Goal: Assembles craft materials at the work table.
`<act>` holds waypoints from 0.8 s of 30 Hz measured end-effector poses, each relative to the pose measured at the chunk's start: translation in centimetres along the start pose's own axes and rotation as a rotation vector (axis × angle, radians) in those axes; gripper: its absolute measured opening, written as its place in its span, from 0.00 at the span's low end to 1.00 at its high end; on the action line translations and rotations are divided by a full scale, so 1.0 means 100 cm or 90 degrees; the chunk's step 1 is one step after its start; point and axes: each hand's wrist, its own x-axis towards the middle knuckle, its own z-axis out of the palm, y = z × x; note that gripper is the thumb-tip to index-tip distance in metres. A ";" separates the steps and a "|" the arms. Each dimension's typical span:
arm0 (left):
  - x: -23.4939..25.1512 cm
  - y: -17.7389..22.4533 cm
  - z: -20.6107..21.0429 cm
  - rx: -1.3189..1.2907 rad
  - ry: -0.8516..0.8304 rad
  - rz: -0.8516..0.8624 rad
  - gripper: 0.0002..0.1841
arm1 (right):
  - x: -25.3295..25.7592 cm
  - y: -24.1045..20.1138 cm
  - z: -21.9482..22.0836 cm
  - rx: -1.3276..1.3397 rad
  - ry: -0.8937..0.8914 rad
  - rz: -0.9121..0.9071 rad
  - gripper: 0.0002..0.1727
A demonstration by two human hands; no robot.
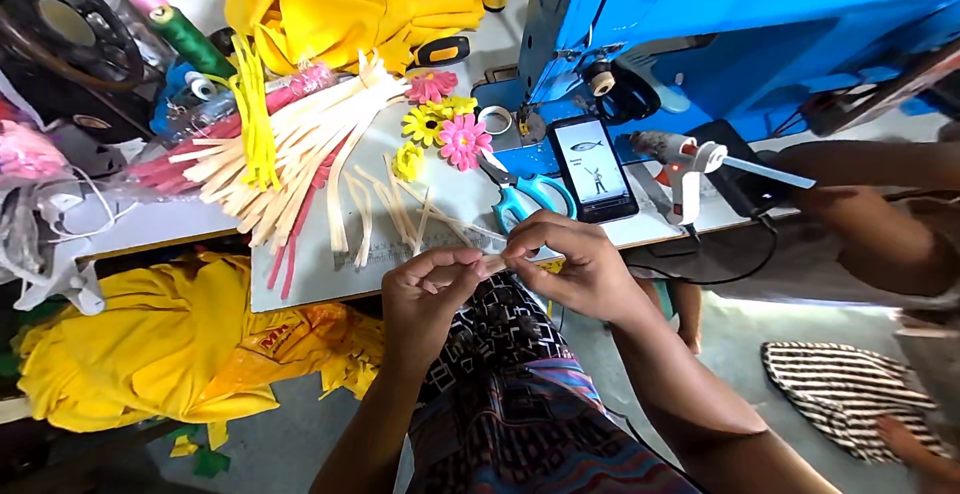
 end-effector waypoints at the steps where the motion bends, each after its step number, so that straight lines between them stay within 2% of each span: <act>1: 0.000 0.000 0.000 0.019 -0.002 0.004 0.10 | 0.001 -0.002 -0.002 -0.028 -0.019 -0.016 0.05; 5: -0.001 0.005 -0.003 0.094 -0.066 0.004 0.08 | 0.011 -0.009 -0.021 -0.085 -0.146 -0.051 0.07; 7: 0.000 0.006 -0.006 0.086 -0.129 -0.017 0.06 | 0.018 -0.008 -0.031 -0.013 -0.219 -0.056 0.07; 10: 0.000 0.009 -0.007 -0.003 -0.204 -0.062 0.04 | 0.026 0.004 -0.035 0.193 -0.286 -0.024 0.06; 15: 0.002 0.008 -0.006 -0.163 -0.227 -0.110 0.04 | 0.015 0.028 -0.012 0.505 -0.252 0.071 0.04; 18: 0.002 0.009 -0.005 -0.216 -0.222 -0.151 0.05 | 0.008 0.032 0.002 0.605 -0.223 0.091 0.05; 21: 0.004 0.010 -0.005 -0.252 -0.230 -0.195 0.06 | 0.010 0.025 0.002 0.561 -0.193 0.081 0.05; 24: 0.004 0.010 -0.004 -0.256 -0.213 -0.169 0.06 | 0.015 0.018 -0.001 0.466 -0.169 0.061 0.05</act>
